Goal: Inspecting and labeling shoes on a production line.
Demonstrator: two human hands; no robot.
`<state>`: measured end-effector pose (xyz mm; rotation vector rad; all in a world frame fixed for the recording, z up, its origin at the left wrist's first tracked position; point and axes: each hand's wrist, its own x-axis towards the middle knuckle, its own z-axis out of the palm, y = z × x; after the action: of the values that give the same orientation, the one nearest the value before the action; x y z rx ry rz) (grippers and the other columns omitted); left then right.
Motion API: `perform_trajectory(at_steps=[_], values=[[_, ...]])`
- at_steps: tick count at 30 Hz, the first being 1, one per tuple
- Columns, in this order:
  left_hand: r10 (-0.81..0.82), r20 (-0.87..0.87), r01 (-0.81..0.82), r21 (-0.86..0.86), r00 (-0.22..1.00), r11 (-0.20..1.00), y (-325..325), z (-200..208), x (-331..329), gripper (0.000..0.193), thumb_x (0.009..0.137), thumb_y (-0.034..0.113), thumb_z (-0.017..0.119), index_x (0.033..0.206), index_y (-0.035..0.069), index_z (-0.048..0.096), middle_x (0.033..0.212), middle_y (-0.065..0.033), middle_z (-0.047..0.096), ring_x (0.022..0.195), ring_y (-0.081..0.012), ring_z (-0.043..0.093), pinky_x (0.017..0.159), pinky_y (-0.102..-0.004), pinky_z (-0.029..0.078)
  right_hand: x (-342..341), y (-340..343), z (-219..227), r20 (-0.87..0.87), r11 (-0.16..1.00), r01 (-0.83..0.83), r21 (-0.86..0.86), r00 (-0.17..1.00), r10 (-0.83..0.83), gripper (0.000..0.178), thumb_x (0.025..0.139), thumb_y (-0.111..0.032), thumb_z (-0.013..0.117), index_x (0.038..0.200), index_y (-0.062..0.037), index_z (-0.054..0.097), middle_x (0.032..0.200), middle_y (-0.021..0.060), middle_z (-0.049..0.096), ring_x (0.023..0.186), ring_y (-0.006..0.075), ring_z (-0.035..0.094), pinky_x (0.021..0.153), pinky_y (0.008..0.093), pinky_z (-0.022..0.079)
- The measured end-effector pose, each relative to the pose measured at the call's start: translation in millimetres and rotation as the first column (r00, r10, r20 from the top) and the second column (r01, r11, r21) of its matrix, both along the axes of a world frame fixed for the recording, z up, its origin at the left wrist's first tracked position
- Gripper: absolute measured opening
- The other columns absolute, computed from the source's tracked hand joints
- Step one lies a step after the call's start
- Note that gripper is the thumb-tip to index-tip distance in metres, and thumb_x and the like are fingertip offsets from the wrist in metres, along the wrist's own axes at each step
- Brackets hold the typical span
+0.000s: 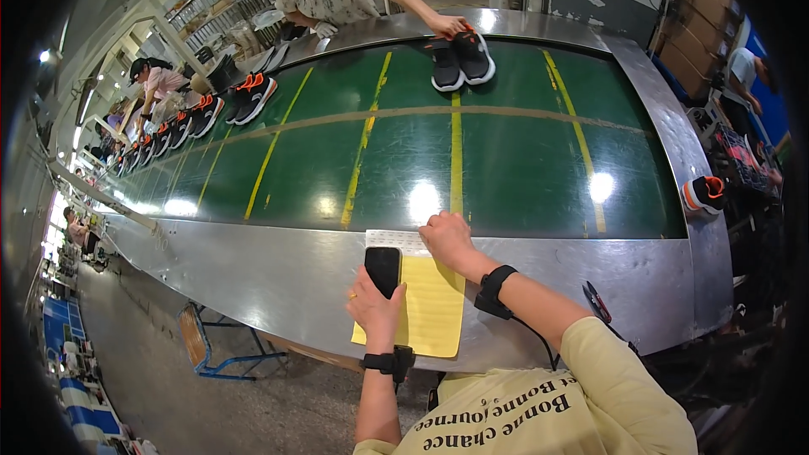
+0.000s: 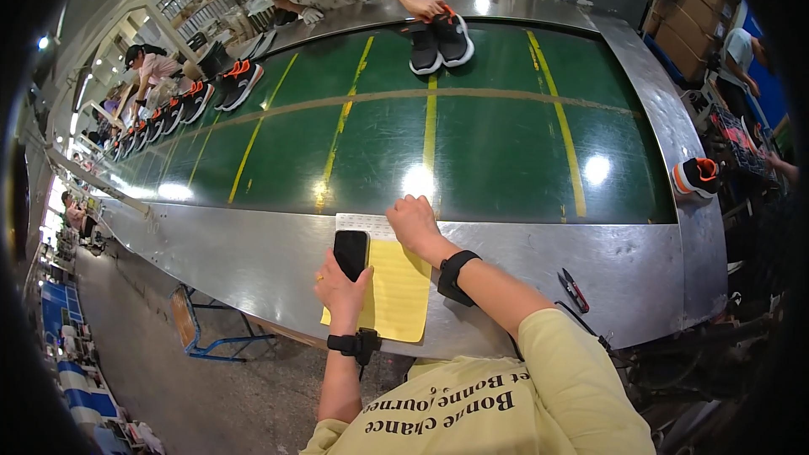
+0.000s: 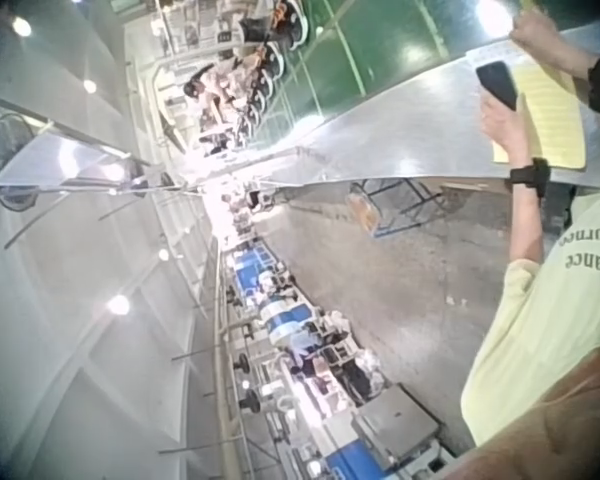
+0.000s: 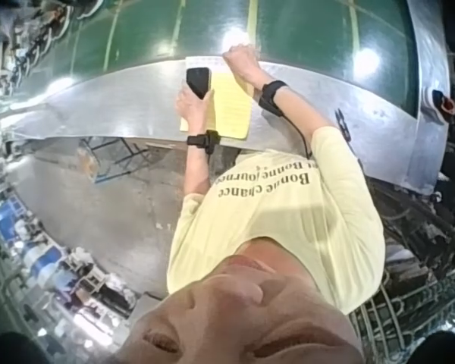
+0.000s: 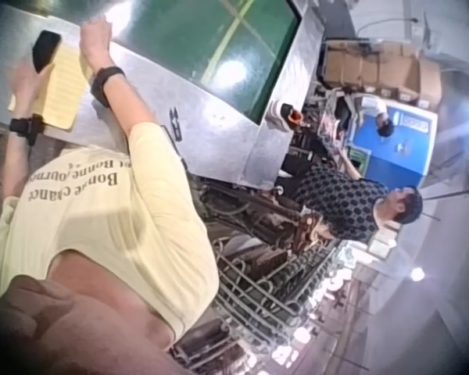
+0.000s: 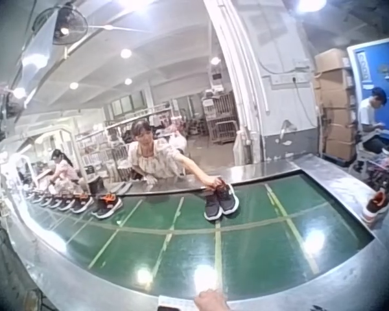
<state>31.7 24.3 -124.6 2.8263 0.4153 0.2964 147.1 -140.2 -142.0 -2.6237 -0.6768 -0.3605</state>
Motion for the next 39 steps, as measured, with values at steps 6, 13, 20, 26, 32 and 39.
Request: perform_trajectory(at_steps=[6, 13, 20, 26, 32, 39], values=[[-0.001, 0.049, -0.001, 0.033, 0.999, 0.999, 3.2, -1.2, -1.3, 0.089, 0.066, 0.041, 0.075, 0.134, 0.003, 0.032, 0.112, -0.0194, 0.052, 0.104, -0.0371, 0.048, 0.085, -0.0475, 0.039, 1.3, 6.2, -12.2, 0.266, 0.995, -0.098, -0.027, 0.959, 0.102, 0.004, 0.068, -0.010, 0.056, 0.067, -0.0103, 0.060, 0.069, 0.0042, 0.055, 0.069, 0.0211, 0.054, 0.065, 0.0338, 0.041], [-0.049, 0.047, 0.050, -0.017, 0.998, 0.999, 9.6, -1.9, 11.5, 0.084, 0.066, 0.036, 0.076, 0.132, 0.002, 0.034, 0.114, -0.0202, 0.054, 0.104, -0.0379, 0.050, 0.085, -0.0473, 0.040, -7.8, -2.1, 25.2, -0.181, 0.914, 0.075, 0.399, 0.983, -0.002, 0.005, 0.075, -0.011, 0.060, 0.077, -0.0087, 0.065, 0.077, 0.0057, 0.062, 0.073, 0.0205, 0.061, 0.068, 0.0322, 0.047], [-0.028, 0.068, 0.027, 0.011, 0.997, 1.000, 110.5, -16.4, 17.4, 0.080, 0.066, 0.028, 0.076, 0.132, 0.005, 0.036, 0.116, -0.0191, 0.056, 0.101, -0.0348, 0.056, 0.082, -0.0429, 0.047, -53.2, -9.4, 50.3, -0.493, 0.431, 0.348, 0.833, 0.820, 0.290, 0.011, 0.081, -0.014, 0.067, 0.084, -0.0039, 0.063, 0.079, 0.0011, 0.064, 0.075, 0.0061, 0.057, 0.068, 0.0230, 0.046], [-0.093, -0.096, 0.104, 0.114, 0.991, 0.988, 103.0, 91.7, 1.4, 0.048, 0.080, 0.039, 0.062, 0.101, -0.004, 0.057, 0.096, -0.0246, 0.061, 0.090, -0.0376, 0.058, 0.080, -0.0444, 0.045, -90.4, -119.7, 83.6, -0.425, 0.387, 0.537, 0.749, 0.839, -0.340, 0.015, 0.079, -0.017, 0.069, 0.084, -0.0043, 0.064, 0.075, 0.0006, 0.063, 0.070, 0.0068, 0.056, 0.065, 0.0232, 0.046], [-0.058, -0.151, 0.068, 0.063, 0.987, 0.996, 112.8, 103.7, -2.3, 0.089, 0.075, 0.059, 0.061, 0.127, -0.010, 0.039, 0.127, -0.0325, 0.041, 0.117, -0.0433, 0.041, 0.099, -0.0445, 0.035, -90.5, -288.2, 120.6, -0.283, 0.330, 0.799, 0.502, 0.513, -0.811, 0.016, 0.070, -0.020, 0.066, 0.081, -0.0081, 0.066, 0.085, 0.0153, 0.062, 0.083, 0.0303, 0.061, 0.073, 0.0385, 0.048], [-0.213, 0.142, 0.109, 0.525, 0.967, 0.844, 180.4, 45.5, -7.0, 0.083, 0.079, 0.057, 0.058, 0.121, -0.013, 0.042, 0.116, -0.0314, 0.050, 0.107, -0.0428, 0.050, 0.095, -0.0450, 0.040, -51.1, -418.4, 119.3, -0.161, 0.255, 0.900, 0.354, 0.327, -0.931, 0.043, 0.067, -0.001, 0.056, 0.105, -0.0187, 0.065, 0.114, 0.0198, 0.045, 0.110, 0.0381, 0.046, 0.091, 0.0403, 0.041]])
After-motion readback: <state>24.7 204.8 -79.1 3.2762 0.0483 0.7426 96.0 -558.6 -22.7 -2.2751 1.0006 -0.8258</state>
